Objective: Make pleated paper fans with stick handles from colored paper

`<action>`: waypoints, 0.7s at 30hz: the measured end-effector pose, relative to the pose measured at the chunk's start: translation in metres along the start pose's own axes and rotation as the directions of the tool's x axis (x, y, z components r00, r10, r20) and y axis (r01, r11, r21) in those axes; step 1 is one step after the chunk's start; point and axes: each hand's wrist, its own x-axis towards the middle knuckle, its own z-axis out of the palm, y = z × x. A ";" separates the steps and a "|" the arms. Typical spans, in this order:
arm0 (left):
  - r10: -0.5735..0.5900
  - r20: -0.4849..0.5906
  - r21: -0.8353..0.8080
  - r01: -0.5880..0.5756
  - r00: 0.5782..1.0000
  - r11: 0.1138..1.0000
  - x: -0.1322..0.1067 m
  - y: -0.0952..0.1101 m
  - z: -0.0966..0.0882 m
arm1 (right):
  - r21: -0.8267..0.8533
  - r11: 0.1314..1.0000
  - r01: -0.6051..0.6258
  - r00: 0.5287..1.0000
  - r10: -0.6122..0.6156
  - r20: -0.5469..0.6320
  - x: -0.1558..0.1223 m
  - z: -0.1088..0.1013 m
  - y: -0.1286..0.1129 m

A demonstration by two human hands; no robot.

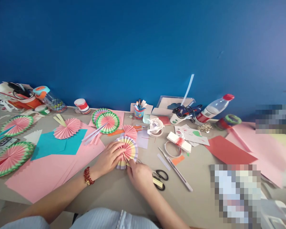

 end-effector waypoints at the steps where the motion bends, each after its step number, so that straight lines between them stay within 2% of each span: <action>1: -0.005 -0.002 -0.002 0.005 1.000 1.000 0.000 0.000 0.001 | 0.009 1.000 -0.002 1.000 0.002 -0.002 0.000 0.000 0.000; 8: -0.023 0.022 -0.035 0.024 1.000 0.999 0.001 -0.001 0.001 | 0.062 0.998 -0.015 1.000 0.015 0.005 0.000 0.001 0.002; 15: -0.052 -0.019 -0.040 0.051 0.998 0.998 -0.002 -0.007 0.001 | 0.137 0.991 0.000 1.000 -0.002 0.014 -0.001 -0.003 0.004; 21: -0.043 -0.010 -0.058 0.042 0.999 0.997 0.000 -0.009 0.003 | 0.091 0.996 -0.009 1.000 0.007 0.022 0.000 -0.006 0.000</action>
